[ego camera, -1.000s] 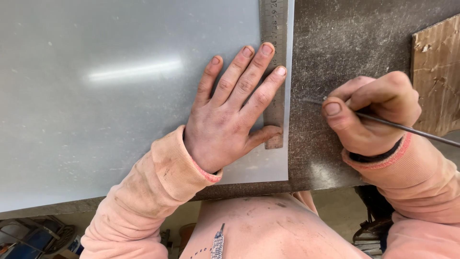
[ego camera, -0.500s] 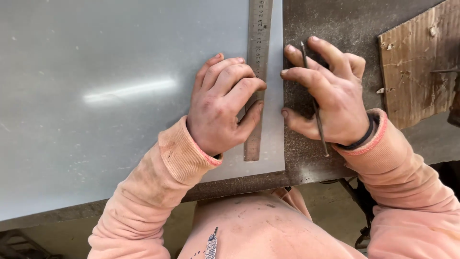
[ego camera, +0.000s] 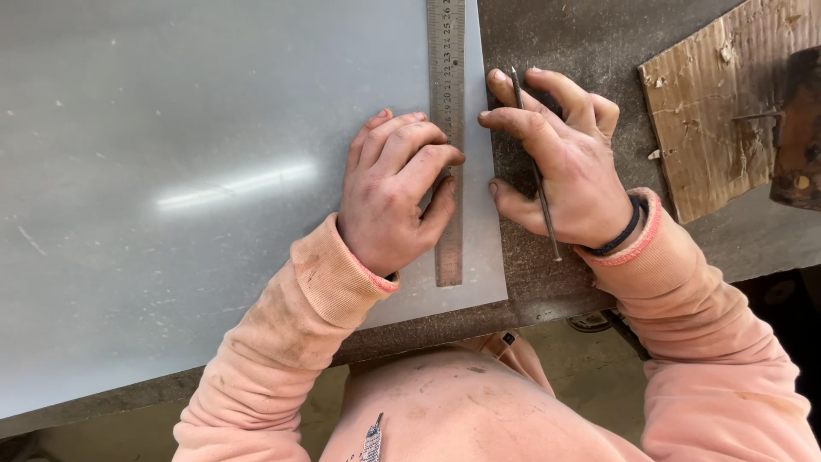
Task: Measure and mark a metal sheet using a ruler, pencil, and calculator.
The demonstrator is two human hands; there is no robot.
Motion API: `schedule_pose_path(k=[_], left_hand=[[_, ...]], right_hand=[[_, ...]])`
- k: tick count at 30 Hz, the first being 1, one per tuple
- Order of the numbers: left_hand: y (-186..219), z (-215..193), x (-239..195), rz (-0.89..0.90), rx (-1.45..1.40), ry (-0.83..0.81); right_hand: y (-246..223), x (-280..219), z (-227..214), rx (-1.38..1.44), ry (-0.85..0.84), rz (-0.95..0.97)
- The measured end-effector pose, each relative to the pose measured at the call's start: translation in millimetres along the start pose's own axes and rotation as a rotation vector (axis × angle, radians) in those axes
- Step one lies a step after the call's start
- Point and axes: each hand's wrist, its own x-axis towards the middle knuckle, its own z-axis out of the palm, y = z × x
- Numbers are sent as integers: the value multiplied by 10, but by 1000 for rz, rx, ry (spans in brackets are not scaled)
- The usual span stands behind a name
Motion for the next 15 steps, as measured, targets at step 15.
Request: schedule_pose_path(k=[15], left_hand=[[-3,15,-29,10,-16,44]], right_hand=[[13,-55,54,-39,26,21]])
